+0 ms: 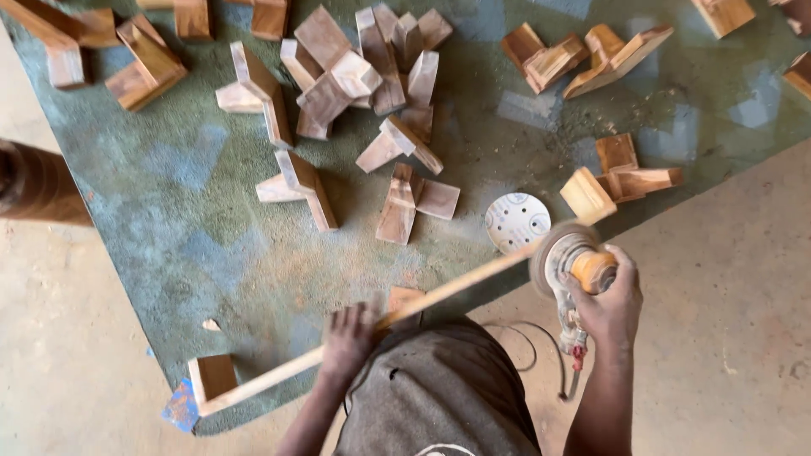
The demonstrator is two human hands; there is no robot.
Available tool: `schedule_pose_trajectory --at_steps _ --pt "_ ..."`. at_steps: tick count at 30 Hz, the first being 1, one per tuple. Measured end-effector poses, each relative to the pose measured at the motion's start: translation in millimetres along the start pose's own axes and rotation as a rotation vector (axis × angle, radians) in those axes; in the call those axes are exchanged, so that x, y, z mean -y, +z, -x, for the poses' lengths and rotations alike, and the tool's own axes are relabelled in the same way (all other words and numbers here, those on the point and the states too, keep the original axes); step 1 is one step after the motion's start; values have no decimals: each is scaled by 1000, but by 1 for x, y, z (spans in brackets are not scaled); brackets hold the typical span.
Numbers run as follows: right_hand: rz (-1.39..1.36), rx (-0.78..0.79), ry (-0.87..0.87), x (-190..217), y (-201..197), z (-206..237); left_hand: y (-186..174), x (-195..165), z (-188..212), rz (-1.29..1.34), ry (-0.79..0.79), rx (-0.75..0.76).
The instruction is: The person sands a long wooden frame board with a handheld orbital sander, holding the board steady with one hand while moving the sander along its length and edges. They then pick up a small wooden block and sand its surfaces with the sander by hand.
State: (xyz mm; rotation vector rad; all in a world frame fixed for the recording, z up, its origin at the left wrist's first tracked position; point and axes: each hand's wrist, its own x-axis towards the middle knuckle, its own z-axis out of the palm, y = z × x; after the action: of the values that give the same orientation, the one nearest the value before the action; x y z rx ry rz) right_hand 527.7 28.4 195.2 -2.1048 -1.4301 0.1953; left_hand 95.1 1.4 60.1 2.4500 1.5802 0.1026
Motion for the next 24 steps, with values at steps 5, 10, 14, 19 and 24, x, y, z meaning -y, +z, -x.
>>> schedule_pose_trajectory --at_steps 5,10,14,19,24 --pt "16 -76 14 -20 -27 7 5 0 23 122 -99 28" --pt "143 -181 89 -38 -47 12 -23 25 -8 115 -55 -255" --pt "154 -230 110 -42 -39 2 -40 71 -46 104 -96 -219" --pt "39 -199 107 -44 1 -22 -23 89 -62 60 -120 79" --pt "-72 -173 -13 -53 50 -58 -16 105 -44 -10 -62 6"
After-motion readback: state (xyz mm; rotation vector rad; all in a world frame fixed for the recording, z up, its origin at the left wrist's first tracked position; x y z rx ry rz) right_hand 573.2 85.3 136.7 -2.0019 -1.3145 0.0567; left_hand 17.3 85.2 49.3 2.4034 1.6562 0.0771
